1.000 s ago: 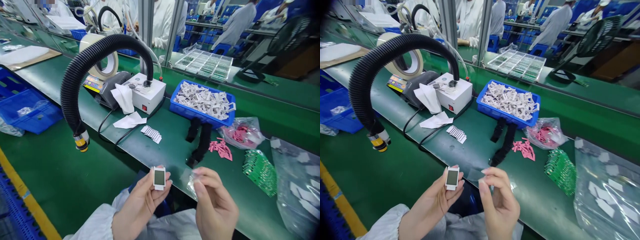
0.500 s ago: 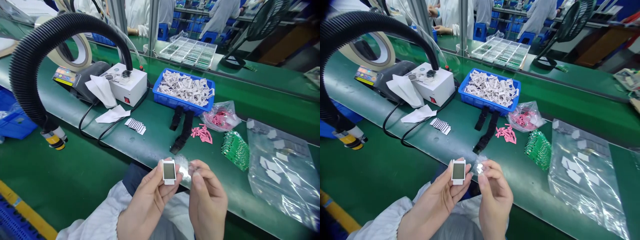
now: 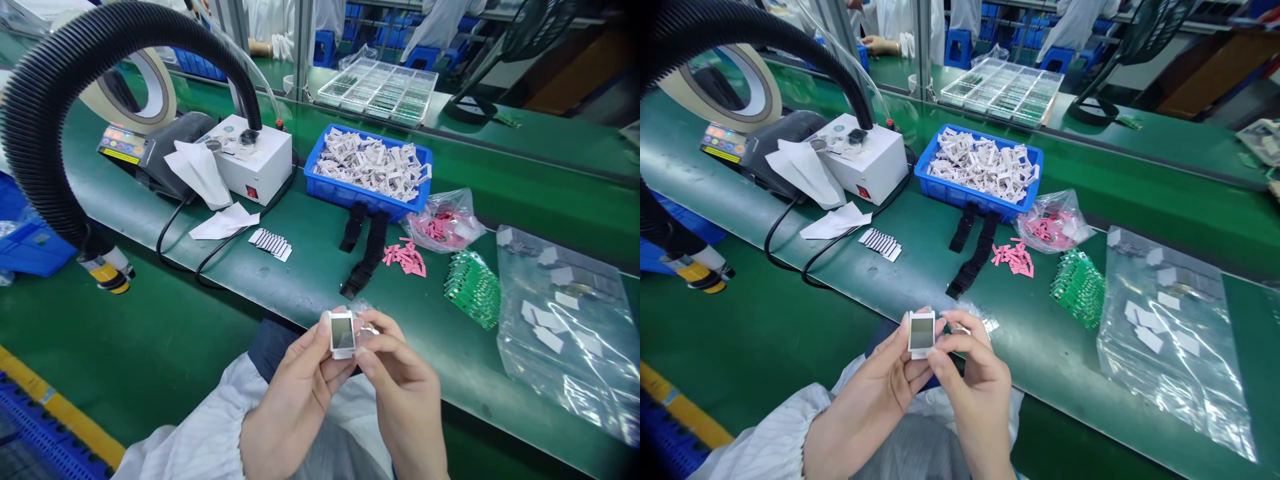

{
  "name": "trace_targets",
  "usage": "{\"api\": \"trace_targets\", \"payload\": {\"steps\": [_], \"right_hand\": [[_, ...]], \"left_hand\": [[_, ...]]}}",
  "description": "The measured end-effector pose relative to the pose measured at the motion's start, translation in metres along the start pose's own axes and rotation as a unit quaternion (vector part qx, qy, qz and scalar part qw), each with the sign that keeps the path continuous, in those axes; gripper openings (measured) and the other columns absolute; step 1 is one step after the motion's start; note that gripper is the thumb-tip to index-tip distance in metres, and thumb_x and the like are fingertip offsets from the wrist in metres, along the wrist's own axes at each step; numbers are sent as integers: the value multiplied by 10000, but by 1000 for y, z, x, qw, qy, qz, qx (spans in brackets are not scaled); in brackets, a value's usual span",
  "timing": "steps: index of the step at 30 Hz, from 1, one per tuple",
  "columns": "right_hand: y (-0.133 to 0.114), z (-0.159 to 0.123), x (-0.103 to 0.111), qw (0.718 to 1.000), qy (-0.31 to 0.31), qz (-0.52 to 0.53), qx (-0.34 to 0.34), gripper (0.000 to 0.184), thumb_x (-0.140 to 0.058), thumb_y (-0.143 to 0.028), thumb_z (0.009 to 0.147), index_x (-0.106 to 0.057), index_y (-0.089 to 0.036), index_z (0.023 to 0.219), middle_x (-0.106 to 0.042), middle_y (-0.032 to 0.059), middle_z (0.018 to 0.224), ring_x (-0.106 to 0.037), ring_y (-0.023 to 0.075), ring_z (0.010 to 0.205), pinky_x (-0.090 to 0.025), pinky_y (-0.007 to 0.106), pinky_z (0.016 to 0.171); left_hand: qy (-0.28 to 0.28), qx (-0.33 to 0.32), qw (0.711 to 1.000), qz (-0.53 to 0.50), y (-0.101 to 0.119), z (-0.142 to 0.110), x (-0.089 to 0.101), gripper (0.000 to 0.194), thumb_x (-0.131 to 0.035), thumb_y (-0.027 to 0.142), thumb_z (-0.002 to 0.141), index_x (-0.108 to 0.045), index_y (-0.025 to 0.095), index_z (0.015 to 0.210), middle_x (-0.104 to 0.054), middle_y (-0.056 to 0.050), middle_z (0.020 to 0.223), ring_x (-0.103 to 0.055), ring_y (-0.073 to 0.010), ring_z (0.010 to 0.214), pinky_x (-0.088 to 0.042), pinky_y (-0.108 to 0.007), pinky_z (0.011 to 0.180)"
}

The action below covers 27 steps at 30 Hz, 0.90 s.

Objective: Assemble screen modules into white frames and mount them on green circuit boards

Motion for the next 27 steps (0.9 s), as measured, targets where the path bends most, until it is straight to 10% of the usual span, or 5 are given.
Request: {"api": "trace_targets", "payload": {"steps": [27], "right_hand": [[5, -1, -2, 1000, 4, -23, -16, 78, -684, -259, 741, -677, -201, 689, -596, 52, 1059, -594, 160, 1008, -509, 244, 810]], "left_hand": [[5, -3, 1000, 17, 2, -4, -1, 250, -498, 329, 912, -708, 200, 954, -731, 9, 966, -656, -71, 893, -488, -168, 835]]}}
Point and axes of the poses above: each hand's wrist, its own z-axis towards the middle knuckle, its own x-axis out of the back of the hand, y = z × x, the point moved 3 cm from there along z, towards the middle knuckle
